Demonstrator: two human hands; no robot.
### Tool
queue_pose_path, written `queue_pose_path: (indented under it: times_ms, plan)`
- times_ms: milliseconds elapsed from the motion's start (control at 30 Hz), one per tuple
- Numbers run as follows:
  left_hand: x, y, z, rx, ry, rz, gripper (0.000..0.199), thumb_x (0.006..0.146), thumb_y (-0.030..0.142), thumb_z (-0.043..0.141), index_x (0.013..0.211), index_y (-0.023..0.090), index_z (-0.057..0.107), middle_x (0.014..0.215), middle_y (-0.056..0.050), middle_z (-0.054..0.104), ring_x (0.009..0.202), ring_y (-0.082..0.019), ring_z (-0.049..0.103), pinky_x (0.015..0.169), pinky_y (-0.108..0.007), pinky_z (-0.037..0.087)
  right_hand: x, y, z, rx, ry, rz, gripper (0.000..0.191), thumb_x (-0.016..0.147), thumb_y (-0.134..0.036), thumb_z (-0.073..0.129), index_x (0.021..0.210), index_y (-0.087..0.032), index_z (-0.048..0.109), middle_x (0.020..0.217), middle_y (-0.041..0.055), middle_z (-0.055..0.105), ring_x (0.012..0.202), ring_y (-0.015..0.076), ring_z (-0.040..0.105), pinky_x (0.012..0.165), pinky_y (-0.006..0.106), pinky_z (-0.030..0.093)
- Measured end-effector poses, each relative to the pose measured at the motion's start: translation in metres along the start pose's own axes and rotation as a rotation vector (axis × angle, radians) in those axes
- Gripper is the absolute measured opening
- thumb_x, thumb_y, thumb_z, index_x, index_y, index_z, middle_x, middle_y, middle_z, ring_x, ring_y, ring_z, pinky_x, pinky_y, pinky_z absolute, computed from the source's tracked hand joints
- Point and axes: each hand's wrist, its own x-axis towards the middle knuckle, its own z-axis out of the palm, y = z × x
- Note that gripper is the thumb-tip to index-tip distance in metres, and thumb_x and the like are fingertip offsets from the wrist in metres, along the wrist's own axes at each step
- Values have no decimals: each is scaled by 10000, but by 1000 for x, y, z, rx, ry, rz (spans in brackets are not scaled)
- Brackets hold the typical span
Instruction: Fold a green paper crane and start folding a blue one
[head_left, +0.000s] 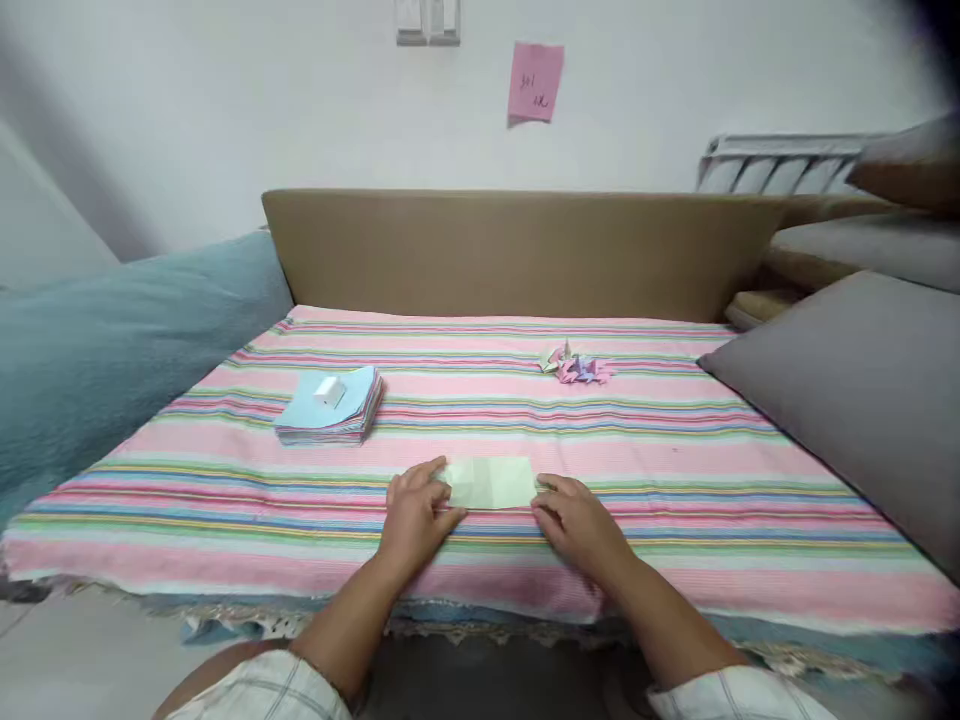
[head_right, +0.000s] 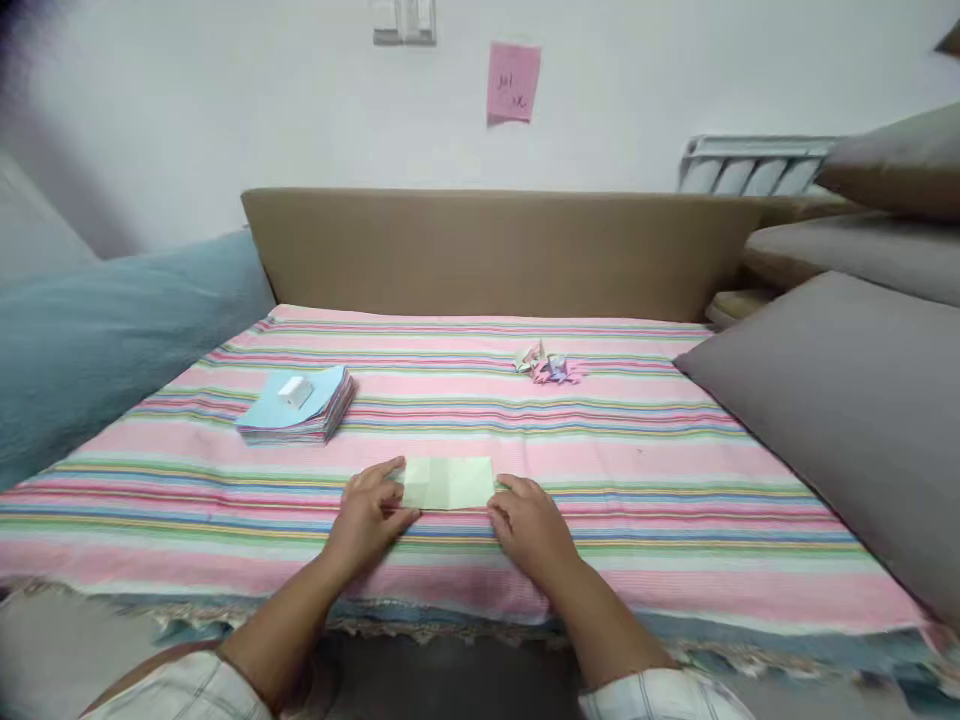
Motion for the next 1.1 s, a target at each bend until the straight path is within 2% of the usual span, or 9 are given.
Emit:
queue_pose_path:
  times_ms: [133,267,367,500,667,800,867,967,1100]
  plan:
    - [-5,5,0,25,56,127,178,706,241,667,590,195,540,1123,-6,655,1159,-295,480,1002,-647,151,1,2,3,9,97,-42,181,847,-242,483,897,-209,653,1167,108,566,1091,258,505,887,417,434]
    - [-9,9,-3,31,181,291,111,686,156,632,641,211,547,951,31,702,1090,-261,530,1036,-634,32,2,1,2,24,240,-85,98,820,-229,520,885,-199,587,1021,94,577,998,240,524,842,387,455]
    - [-11,12,-3,75,250,368,114,682,114,603,675,213,546,847,44,697,1013,-232,564,1052,-616,8,2,-2,2,27,344,-121,99,824,-235,520,914,-199,533,968,85,565,941,232,529,799,379,467]
    - [-15,16,4,190,239,455,96,732,114,546,686,198,538,732,29,650,834,-177,583,1066,-590,80,0,-8,6,-17,443,-252,230,835,-213,505,1063,-182,506,1043,106,543,1016,243,496,859,403,444]
    - [-19,22,14,225,203,571,139,780,136,502,655,192,527,673,18,601,684,-138,533,1015,-472,293,0,-11,12,-127,307,-252,360,760,-48,467,1037,-229,609,1077,78,547,912,213,508,768,343,464]
    - [-20,23,15,184,69,593,101,772,149,508,704,192,570,726,-20,617,698,-164,523,763,-334,447,0,-6,17,-145,206,-184,363,736,-13,476,946,-242,664,1032,60,592,910,208,526,744,309,469]
    - [-20,20,10,136,-14,565,124,747,155,531,832,202,608,886,-40,651,790,-191,540,769,-352,444,0,-2,18,-145,186,-163,363,747,-15,473,946,-244,672,1042,58,604,925,207,537,758,310,474]
    - [-19,12,0,82,-91,507,353,698,139,560,1028,257,599,1136,-31,615,990,-228,523,995,-495,294,1,1,20,-148,169,-140,350,779,-43,464,967,-245,678,1089,64,608,956,214,550,765,319,483]
    - [-14,-3,-10,81,-157,416,466,679,139,578,1117,297,577,1201,-24,591,1098,-242,489,1061,-565,121,1,3,21,-128,146,-121,368,792,-46,440,984,-248,681,1130,69,604,1003,217,555,797,333,487]
